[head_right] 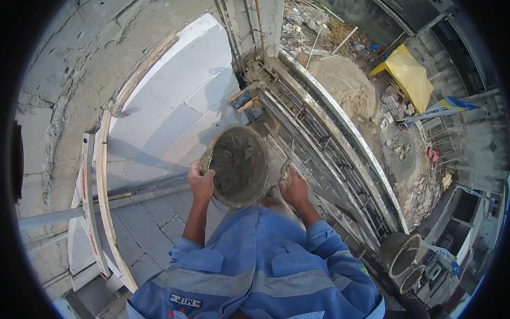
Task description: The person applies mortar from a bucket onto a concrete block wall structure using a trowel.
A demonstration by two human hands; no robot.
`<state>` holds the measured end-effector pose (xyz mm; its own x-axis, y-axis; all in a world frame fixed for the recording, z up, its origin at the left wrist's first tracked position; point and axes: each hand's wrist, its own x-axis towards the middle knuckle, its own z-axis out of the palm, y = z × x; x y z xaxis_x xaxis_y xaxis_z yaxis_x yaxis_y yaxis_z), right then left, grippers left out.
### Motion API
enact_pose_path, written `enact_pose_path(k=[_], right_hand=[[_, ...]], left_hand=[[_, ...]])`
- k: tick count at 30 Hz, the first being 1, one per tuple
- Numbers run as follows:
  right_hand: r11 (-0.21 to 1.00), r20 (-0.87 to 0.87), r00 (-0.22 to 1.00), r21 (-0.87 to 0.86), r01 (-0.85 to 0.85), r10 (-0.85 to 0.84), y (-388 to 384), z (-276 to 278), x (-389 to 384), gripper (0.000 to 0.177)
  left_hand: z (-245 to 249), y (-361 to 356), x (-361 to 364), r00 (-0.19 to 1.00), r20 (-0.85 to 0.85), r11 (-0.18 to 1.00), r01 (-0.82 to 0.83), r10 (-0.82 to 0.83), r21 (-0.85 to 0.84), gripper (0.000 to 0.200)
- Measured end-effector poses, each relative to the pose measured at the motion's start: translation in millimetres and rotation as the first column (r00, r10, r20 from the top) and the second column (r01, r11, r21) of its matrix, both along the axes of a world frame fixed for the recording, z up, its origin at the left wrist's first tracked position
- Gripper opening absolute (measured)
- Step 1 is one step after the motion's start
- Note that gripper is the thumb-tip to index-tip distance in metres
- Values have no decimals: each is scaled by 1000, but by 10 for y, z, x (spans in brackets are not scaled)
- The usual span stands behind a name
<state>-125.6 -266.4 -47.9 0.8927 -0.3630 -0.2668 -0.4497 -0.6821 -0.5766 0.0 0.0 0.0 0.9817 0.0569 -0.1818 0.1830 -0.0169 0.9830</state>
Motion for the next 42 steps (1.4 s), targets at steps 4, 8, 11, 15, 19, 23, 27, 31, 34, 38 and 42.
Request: enact_pose_path(k=[4, 8, 11, 15, 19, 23, 27, 31, 34, 38, 42], right_hand=[[908, -92, 904, 16, -418, 418, 301, 753, 455, 48], [923, -166, 922, -108, -370, 350, 387, 982, 901, 28], [914, 72, 925, -200, -354, 373, 753, 944, 957, 24], [817, 35, 833, -217, -534, 553, 916, 1062, 748, 23], [862, -24, 873, -147, -485, 487, 435, 1299, 858, 23], [788, -197, 802, -164, -593, 563, 348, 1734, 1010, 21], [788, -95, 812, -201, -582, 575, 758, 1622, 1009, 27], [684, -91, 754, -361, -634, 650, 1134, 1532, 815, 30], [633, -231, 722, -357, -687, 652, 1342, 1504, 612, 28], [555, -380, 640, -318, -769, 668, 1237, 1456, 505, 32], [525, -534, 515, -150, -838, 671, 1041, 1262, 448, 39]], left_hand=[[491, 145, 283, 983, 100, 982, 139, -152, 129, 30], [574, -101, 250, 900, 205, 921, 358, -385, 155, 33], [801, -256, 367, 867, 263, 902, 377, -423, 209, 34], [1114, -223, 357, 891, 240, 922, 377, -386, 84, 33], [1131, -36, 304, 890, 198, 899, 358, -411, 254, 34], [1346, -253, 186, 873, 81, 841, 434, -482, 324, 32], [1314, -345, 287, 741, 154, 645, 438, -653, 626, 32], [1481, -347, 292, 655, 222, 567, 377, -723, 733, 33], [1430, -203, 323, 801, 271, 758, 311, -534, 573, 26], [1222, -152, 258, 840, 269, 800, 278, -471, 532, 24], [1038, -261, 136, 865, 243, 836, 295, -440, 463, 23]])
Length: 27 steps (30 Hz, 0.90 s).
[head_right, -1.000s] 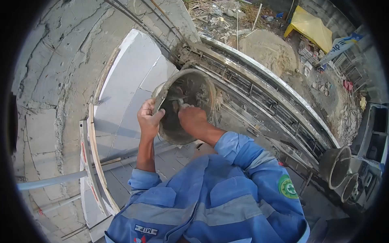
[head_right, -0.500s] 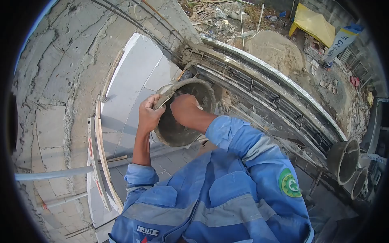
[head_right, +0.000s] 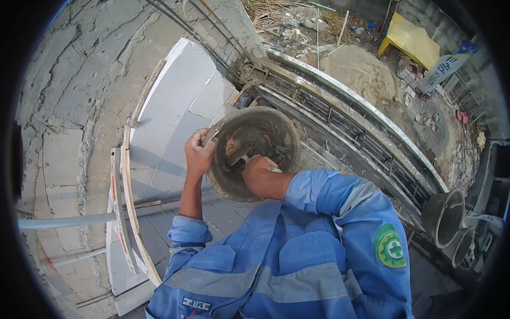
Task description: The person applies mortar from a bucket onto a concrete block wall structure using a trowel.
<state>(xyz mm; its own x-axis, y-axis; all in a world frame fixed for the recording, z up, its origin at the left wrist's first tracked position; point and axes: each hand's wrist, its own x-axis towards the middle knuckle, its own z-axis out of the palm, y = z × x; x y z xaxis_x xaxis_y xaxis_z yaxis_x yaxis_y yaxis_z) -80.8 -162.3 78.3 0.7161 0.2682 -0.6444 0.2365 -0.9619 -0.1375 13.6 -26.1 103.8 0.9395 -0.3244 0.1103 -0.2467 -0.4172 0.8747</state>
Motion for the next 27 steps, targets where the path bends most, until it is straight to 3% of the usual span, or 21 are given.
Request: enact_pose_path(k=[4, 7, 9, 10, 13, 17, 18, 21, 23, 26, 27], right_hand=[[998, -55, 997, 8, 55, -54, -225, -110, -101, 39], [977, -107, 977, 82, 196, -187, -385, -128, -197, 34], [977, -212, 977, 203, 72, -27, -579, -111, -209, 27], [977, -212, 977, 199, 78, -35, -618, -129, -254, 27], [958, -154, 984, 260, 124, -86, -718, -73, -335, 21], [953, 131, 957, 196, 232, -260, -1002, 476, -132, 20], [935, 258, 905, 202, 291, -338, -1031, 565, -88, 21], [907, 303, 860, 239, 347, -410, -916, 291, 75, 22], [927, 321, 877, 234, 291, -357, -755, 70, 91, 21], [901, 183, 903, 280, 331, -388, -645, -23, 142, 19], [940, 84, 968, 274, 206, -237, -638, 28, 145, 19]], left_hand=[[-100, -185, -49, 986, -165, 993, -29, 9, -117, 23], [-143, -282, -131, 998, -34, 999, 49, -50, -23, 24], [-340, -317, -117, 979, 157, 991, 121, -128, 52, 25], [-415, -326, -103, 983, 120, 991, 135, -136, 14, 29], [-386, -292, -125, 984, 54, 986, 168, -168, 4, 29], [-110, -259, -166, 967, -64, 969, 246, -246, -15, 29], [-38, -318, -176, 962, -17, 962, 273, -273, 18, 29], [138, -469, -148, 938, 124, 945, 318, -325, 72, 30], [187, -511, -115, 918, 209, 942, 325, -336, 84, 31], [214, -434, -79, 935, 194, 945, 261, -298, 195, 30], [231, -416, -99, 888, 279, 925, 313, -365, 216, 29]])
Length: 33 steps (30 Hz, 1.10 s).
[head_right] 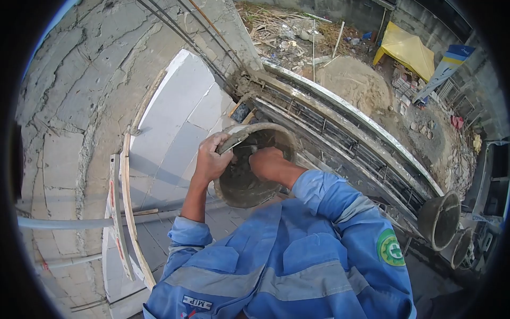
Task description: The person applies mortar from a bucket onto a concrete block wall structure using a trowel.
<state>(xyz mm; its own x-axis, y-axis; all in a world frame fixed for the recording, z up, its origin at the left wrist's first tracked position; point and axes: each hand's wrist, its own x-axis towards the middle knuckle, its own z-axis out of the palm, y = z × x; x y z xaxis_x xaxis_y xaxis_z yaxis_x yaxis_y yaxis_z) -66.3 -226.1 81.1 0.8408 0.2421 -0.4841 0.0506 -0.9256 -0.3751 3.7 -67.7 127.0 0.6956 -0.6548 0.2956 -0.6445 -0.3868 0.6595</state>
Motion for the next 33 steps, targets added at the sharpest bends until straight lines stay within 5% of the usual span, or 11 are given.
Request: enact_pose_path(k=[1, 8, 10, 12, 17, 19, 20, 24, 28, 31, 33], right_hand=[[986, -95, 981, 29, -164, 166, 27, 19, 3, 20], [980, -45, 992, 169, -106, 115, 9, -4, -341, 25], [985, 97, 980, 26, 172, -174, -172, 170, -349, 35], [984, 84, 980, 1, 178, -178, -325, 156, -226, 38], [960, 67, 957, -1, 281, -280, 18, -399, -219, 36], [989, 8, 997, 131, -72, 71, 45, -384, -294, 39], [989, -1, 998, 135, -63, 64, -17, -377, -354, 39], [906, 185, 907, 275, 322, -379, -472, 215, -596, 41], [864, 155, 856, 205, 460, -493, -622, 1, -825, 49], [552, -112, 708, 547, 630, -697, -397, -485, -808, 50], [-148, -724, 402, 565, 812, -561, -138, -482, -739, 39]], left_hand=[[15, 21, -17, 993, 90, 997, 75, -75, -3, 27], [-102, 205, 62, 993, -43, 993, -112, 111, -42, 29], [33, 196, 12, 976, -136, 985, -173, 172, 1, 31], [55, 170, -72, 951, -227, 977, -204, 212, 57, 33], [57, -96, -72, 991, 127, 984, -13, 36, -178, 29], [137, -122, -30, 990, 138, 991, 9, 10, -134, 28], [163, -78, -23, 990, 143, 996, 9, 3, -84, 26], [166, 84, 34, 982, 32, 981, -185, 188, -62, 30], [216, -68, -55, 975, 16, 967, -218, 223, -134, 31], [161, -226, -175, 965, 262, 967, 89, -25, -238, 31], [209, -268, -231, 960, 270, 963, 141, -76, -228, 32]])
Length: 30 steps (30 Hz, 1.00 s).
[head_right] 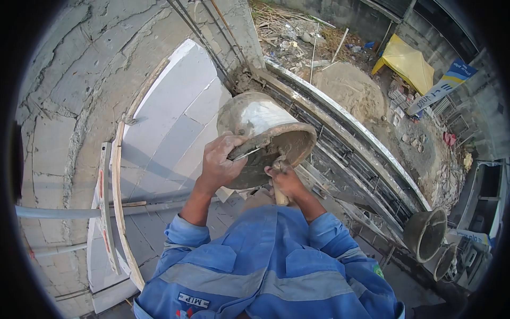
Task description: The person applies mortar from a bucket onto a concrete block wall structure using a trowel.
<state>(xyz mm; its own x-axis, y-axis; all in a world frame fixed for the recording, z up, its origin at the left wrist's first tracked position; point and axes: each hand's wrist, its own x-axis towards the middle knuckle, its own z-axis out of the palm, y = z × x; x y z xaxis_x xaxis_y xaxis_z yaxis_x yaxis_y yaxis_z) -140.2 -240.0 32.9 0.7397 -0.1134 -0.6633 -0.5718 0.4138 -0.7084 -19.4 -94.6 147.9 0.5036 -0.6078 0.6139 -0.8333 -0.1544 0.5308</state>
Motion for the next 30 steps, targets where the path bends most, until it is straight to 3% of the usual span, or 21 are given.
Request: enact_pose_path(k=[4, 6, 8, 12, 14, 15, 17, 18, 19, 21, 22, 24, 25, 27, 28, 29, 30], right_hand=[[987, 189, 974, 73, -141, 125, -3, 57, 167, 27], [939, 239, 944, 202, -279, 229, -97, 170, 266, 23], [854, 296, 904, 331, -401, 310, -47, -12, 366, 21], [741, 410, 841, 426, -519, 353, 198, 55, 587, 25], [711, 410, 839, 463, -529, 357, 291, 138, 679, 26], [686, 404, 842, 499, -530, 357, 339, 188, 720, 27], [638, 413, 838, 548, -541, 356, 396, 302, 792, 27], [590, 414, 836, 593, -548, 360, 416, 345, 800, 27], [582, 408, 835, 599, -550, 369, 435, 366, 787, 27], [542, 418, 854, 661, -519, 308, 417, 417, 800, 28], [539, 406, 856, 665, -518, 321, 412, 448, 761, 28], [537, 449, 870, 692, -483, 204, 348, 563, 727, 28], [548, 436, 874, 688, -476, 213, 303, 678, 734, 28], [669, 456, 879, 612, -423, 139, 195, 929, 741, 28], [685, 449, 888, 619, -385, 93, 112, 995, 766, 30], [704, 434, 895, 604, -373, 102, 31, 1102, 781, 30], [809, 473, 878, 486, -331, 75, -55, 1234, 815, 29]], left_hand=[[130, -18, 57, 987, 119, 995, 103, -104, 12, 33], [225, 43, 174, 981, 142, 992, 128, -129, 15, 33], [355, 133, 297, 995, 79, 997, 57, -62, 59, 32], [342, 332, 328, 1000, -2, 997, -24, 24, 78, 29], [171, 456, 314, 933, -232, 962, -269, 275, 57, 24], [86, 504, 319, 932, -226, 959, -276, 284, 64, 24], [-82, 553, 346, 806, -511, 868, -452, 299, -207, 26], [-131, 598, 329, 776, -572, 841, -475, 263, -258, 26], [-193, 627, 313, 768, -579, 836, -488, 274, -252, 26], [-331, 634, 325, 730, -639, 685, -594, 241, -421, 28], [-464, 685, 333, 719, -650, 675, -609, 247, -416, 28], [-768, 742, 410, 638, -757, 447, -723, 140, -527, 28], [-852, 753, 411, 630, -766, 437, -729, 128, -527, 28], [-1031, 786, 357, 441, -894, 295, -846, -79, -444, 27], [-1143, 809, 326, 368, -922, 279, -878, -124, -388, 25], [-1346, 883, 304, 354, -923, 272, -883, -151, -383, 25], [-1600, 966, 310, 287, -956, 279, -915, -57, -291, 25]])
